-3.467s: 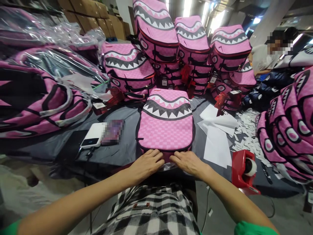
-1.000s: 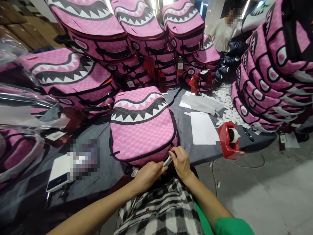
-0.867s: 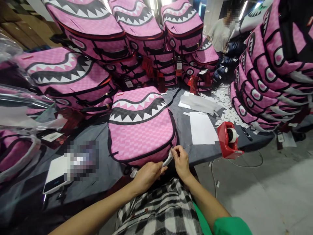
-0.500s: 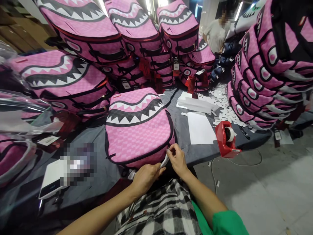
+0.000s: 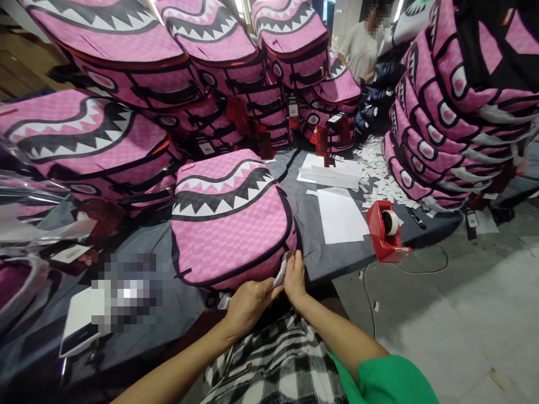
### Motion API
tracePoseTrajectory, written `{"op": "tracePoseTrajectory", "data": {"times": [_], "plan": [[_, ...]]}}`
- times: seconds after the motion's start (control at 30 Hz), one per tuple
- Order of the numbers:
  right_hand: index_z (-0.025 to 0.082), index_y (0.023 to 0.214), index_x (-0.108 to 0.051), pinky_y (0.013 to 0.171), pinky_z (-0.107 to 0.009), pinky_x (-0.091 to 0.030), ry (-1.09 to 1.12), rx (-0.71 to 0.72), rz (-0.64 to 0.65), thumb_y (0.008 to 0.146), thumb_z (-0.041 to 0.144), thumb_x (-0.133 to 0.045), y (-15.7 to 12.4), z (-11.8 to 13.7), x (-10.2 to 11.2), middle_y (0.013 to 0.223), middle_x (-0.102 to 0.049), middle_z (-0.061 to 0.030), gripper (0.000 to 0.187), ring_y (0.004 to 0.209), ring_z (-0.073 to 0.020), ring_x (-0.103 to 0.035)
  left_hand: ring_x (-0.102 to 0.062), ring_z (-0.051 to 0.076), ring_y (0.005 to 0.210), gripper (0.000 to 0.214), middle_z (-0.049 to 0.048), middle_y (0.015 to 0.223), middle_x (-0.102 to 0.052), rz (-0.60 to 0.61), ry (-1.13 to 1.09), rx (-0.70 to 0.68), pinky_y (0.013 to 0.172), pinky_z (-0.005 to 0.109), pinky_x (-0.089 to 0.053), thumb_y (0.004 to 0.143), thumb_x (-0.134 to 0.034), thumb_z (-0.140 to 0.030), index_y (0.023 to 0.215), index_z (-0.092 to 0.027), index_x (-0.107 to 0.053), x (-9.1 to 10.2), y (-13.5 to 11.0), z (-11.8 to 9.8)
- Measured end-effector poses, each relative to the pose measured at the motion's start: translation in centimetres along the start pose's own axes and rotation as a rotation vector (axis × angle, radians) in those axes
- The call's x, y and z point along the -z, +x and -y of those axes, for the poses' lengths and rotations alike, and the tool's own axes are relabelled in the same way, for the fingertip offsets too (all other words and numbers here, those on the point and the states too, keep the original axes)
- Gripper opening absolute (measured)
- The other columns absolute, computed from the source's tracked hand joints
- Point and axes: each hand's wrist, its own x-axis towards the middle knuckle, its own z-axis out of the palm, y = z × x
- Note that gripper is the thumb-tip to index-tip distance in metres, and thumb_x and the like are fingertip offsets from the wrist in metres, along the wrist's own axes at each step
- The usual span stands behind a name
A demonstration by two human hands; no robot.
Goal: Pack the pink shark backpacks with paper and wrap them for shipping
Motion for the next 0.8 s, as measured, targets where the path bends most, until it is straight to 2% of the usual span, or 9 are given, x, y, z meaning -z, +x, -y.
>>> {"op": "tracePoseTrajectory", "data": {"times": [0.17, 0.23, 0.3, 0.37, 0.43, 0.5, 0.57, 0.67, 0.8], "plan": [[0.025, 0.081, -0.05, 0.07, -0.035, -0.047, -0.184, 0.157, 0.007, 0.089, 0.04, -0.052, 1.2, 2.1, 4.1, 0.072, -0.056, -0.001, 0.017, 0.067, -0.0201, -0.054, -0.073, 0.024, 0.068, 0.029, 0.0056, 0.069, -0.074, -0.096, 0.053, -0.041, 0.054, 0.026, -0.033, 0.1, -0.052, -0.04, 0.092, -0.019, -0.07, -0.7, 0.3, 0.8], [0.023, 0.094, -0.056, 0.082, -0.037, -0.047, -0.306, 0.41, 0.084, 0.096, 0.035, -0.048, 1.1, 3.9, 5.4, 0.088, -0.062, -0.006, 0.014, 0.085, -0.0217, -0.059, -0.071, 0.024, 0.063, 0.025, 0.005, 0.065, -0.072, -0.212, 0.119, -0.117, 0.051, 0.027, -0.031, 0.098, -0.055, -0.036, 0.09, -0.019, -0.07, -1.4, 0.5, 1.0], [0.021, 0.107, -0.057, 0.088, -0.036, -0.046, -0.474, 0.789, 0.331, 0.102, 0.033, -0.041, 1.1, 5.5, 5.8, 0.096, -0.065, -0.0083, 0.02, 0.093, -0.021, -0.06, -0.068, 0.021, 0.056, 0.022, 0.0035, 0.063, -0.07, -0.367, 0.139, -0.237, 0.049, 0.028, -0.031, 0.097, -0.056, -0.03, 0.084, -0.018, -0.068, -2.1, 0.7, 1.3], [0.019, 0.11, -0.059, 0.085, -0.035, -0.046, -0.633, 1.091, 0.583, 0.105, 0.037, -0.037, 1.4, 6.4, 5.4, 0.088, -0.066, -0.0063, 0.029, 0.084, -0.0194, -0.059, -0.064, 0.017, 0.051, 0.025, 0.0017, 0.059, -0.067, -0.515, 0.137, -0.361, 0.05, 0.028, -0.034, 0.098, -0.054, -0.026, 0.078, -0.017, -0.065, -2.7, 0.7, 2.0], [0.017, 0.101, -0.062, 0.078, -0.034, -0.043, -0.758, 1.236, 0.668, 0.106, 0.043, -0.033, 2.1, 6.7, 4.9, 0.076, -0.063, -0.0032, 0.038, 0.071, -0.0177, -0.054, -0.06, 0.015, 0.051, 0.025, 0.0002, 0.058, -0.063, -0.679, 0.156, -0.5, 0.054, 0.028, -0.039, 0.099, -0.052, -0.024, 0.079, -0.015, -0.064, -3.1, 0.3, 3.4], [0.017, 0.089, -0.062, 0.074, -0.033, -0.04, -0.821, 1.282, 0.677, 0.106, 0.046, -0.033, 3.0, 6.7, 4.8, 0.07, -0.06, -0.0014, 0.044, 0.065, -0.0162, -0.05, -0.061, 0.014, 0.059, 0.017, 0.0018, 0.068, -0.067, -0.843, 0.184, -0.645, 0.062, 0.028, -0.043, 0.1, -0.051, -0.02, 0.094, -0.013, -0.066, -3.5, -0.6, 5.7], [0.018, 0.08, -0.061, 0.074, -0.032, -0.037, -0.814, 1.299, 0.713, 0.105, 0.045, -0.037, 3.8, 6.5, 5.0, 0.069, -0.059, -0.0007, 0.044, 0.065, -0.0151, -0.048, -0.064, 0.014, 0.075, 0.021, 0.006, 0.086, -0.072, -0.958, 0.195, -0.679, 0.073, 0.029, -0.045, 0.1, -0.047, -0.014, 0.111, -0.014, -0.065, -4.0, -1.9, 8.3], [0.019, 0.077, -0.06, 0.074, -0.031, -0.036, -0.752, 1.277, 0.76, 0.105, 0.041, -0.042, 4.5, 6.4, 5.4, 0.067, -0.058, 0.0003, 0.039, 0.063, -0.0144, -0.046, -0.063, 0.017, 0.091, 0.032, 0.0061, 0.095, -0.074, -1.068, 0.222, -0.506, 0.089, 0.031, -0.044, 0.101, -0.043, -0.012, 0.12, -0.023, -0.067, -5.3, -3.6, 11.4], [0.022, 0.075, -0.059, 0.073, -0.032, -0.035, -0.772, 1.157, 0.834, 0.098, 0.035, -0.053, 4.7, 6.5, 5.4, 0.068, -0.059, -0.0005, 0.027, 0.065, -0.0156, -0.049, -0.064, 0.016, 0.09, 0.039, 0.0044, 0.093, -0.075, -1.008, 0.229, -0.347, 0.094, 0.031, -0.044, 0.101, -0.041, -0.013, 0.121, -0.03, -0.07, -6.7, -4.4, 12.3]]}}
